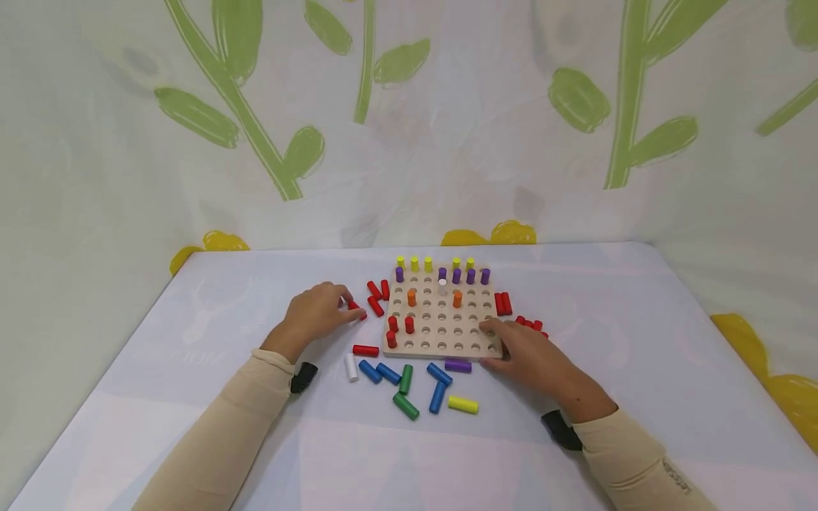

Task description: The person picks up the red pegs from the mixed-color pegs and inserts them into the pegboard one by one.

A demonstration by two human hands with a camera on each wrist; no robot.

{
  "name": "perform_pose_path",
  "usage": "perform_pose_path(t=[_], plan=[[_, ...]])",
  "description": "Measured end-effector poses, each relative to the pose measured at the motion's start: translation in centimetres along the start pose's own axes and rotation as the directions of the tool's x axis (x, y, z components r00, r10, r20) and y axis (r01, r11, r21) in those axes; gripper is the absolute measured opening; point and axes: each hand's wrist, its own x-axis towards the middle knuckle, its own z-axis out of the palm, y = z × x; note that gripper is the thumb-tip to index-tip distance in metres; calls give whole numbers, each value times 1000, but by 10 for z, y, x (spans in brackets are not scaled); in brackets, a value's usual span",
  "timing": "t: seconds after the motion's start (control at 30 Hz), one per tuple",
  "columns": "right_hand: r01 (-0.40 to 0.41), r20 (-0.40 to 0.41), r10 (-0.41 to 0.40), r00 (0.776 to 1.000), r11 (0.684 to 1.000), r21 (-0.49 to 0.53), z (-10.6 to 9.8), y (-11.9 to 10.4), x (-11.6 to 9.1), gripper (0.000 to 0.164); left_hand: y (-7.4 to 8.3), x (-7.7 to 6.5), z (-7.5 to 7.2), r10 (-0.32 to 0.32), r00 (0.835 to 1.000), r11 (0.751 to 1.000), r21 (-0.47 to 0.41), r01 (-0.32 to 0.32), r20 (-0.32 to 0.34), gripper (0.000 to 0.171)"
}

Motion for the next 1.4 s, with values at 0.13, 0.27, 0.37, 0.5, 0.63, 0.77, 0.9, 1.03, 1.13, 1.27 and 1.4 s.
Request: perform_pose_path(t=[0.13, 0.27, 0.37, 0.5, 0.63, 0.77, 0.9, 1.03, 1.13, 1.27, 1.4], plan=[[-15, 16, 15, 1000, 1000, 2, 2, -2, 0, 68, -1, 0, 3, 0, 1000, 1000, -14, 0, -1, 41], [-13, 8, 13, 1000, 1000, -8, 2, -3, 0, 68, -2, 2, 4, -1, 1000, 1000, -26, 1, -4, 40], [-12, 0, 12, 1000, 1000, -13, 1, -2, 0, 68, -2, 2, 3, -6, 1000, 1000, -31, 6, 3, 39], [-5, -12, 5, 1000, 1000, -18, 1, -1, 1, 68, -1, 3, 2, -10, 1000, 999, -37, 10, 0, 39], [-3, -13, 2, 1000, 1000, -17, 1, 0, 1, 68, -1, 3, 3, -11, 1000, 999, -37, 11, -6, 38], [-14, -2, 14, 1000, 1000, -15, 2, -1, 2, 68, -1, 3, 5, -8, 1000, 999, -39, 8, 1, 38], [-8, -9, 8, 1000, 1000, -22, 2, 0, 1, 68, -2, 4, 6, -2, 1000, 999, -51, 1, -12, 41], [-1, -13, 1, 1000, 1000, -23, 1, 0, 1, 68, -1, 3, 5, 8, 1000, 998, -60, -10, -25, 44], [0, -11, 0, 1000, 1000, -24, 2, 0, 1, 68, -1, 3, 5, 16, 1000, 997, -70, -18, -23, 45], [6, -14, -6, 1000, 1000, -28, 3, 1, 1, 68, 0, 3, 6, 26, 999, 995, -91, -28, -25, 46], [15, -24, -16, 1000, 1000, -23, 3, 1, 0, 67, 0, 3, 6, 35, 999, 993, -113, -38, -31, 45]])
